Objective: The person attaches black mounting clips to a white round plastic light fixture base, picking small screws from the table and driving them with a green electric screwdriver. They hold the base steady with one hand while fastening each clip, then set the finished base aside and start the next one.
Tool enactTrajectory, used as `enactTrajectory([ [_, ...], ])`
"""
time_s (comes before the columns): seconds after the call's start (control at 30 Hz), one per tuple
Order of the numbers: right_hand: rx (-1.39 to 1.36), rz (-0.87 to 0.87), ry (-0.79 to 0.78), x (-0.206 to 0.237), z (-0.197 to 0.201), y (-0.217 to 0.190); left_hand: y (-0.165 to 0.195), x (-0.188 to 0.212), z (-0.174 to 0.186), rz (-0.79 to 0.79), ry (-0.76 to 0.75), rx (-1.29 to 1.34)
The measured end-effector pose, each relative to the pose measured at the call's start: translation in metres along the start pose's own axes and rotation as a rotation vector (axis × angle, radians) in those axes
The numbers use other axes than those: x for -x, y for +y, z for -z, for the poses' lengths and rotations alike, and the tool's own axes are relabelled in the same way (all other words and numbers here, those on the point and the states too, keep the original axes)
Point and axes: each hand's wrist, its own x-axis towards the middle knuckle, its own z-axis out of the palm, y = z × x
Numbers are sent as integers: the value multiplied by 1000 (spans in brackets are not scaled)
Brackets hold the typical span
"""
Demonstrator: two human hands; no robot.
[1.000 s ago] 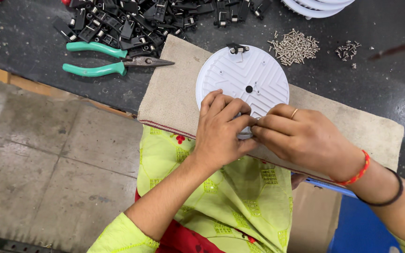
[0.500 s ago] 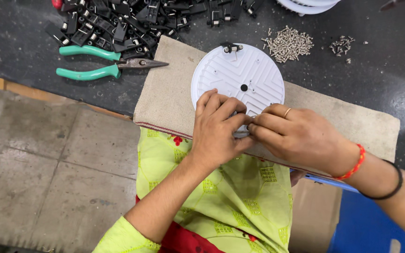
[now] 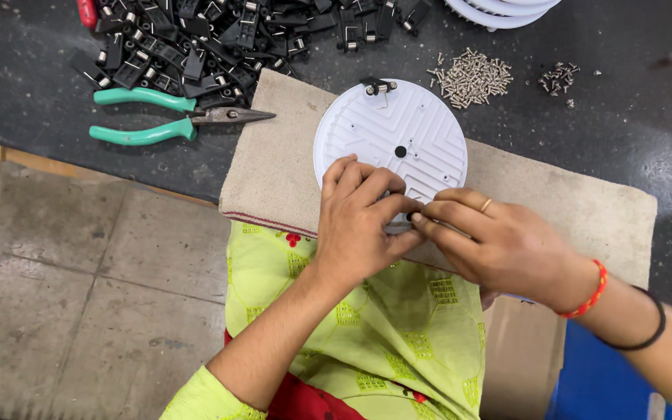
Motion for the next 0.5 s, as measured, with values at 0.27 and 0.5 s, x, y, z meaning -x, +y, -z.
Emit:
enactTrajectory([
  [0.27, -36, -88, 101, 4, -13, -5, -1, -1, 4, -4, 0, -6],
  [0.5, -1, -83, 90, 2, -15, -11, -7, 0, 4, -18, -14, -16],
])
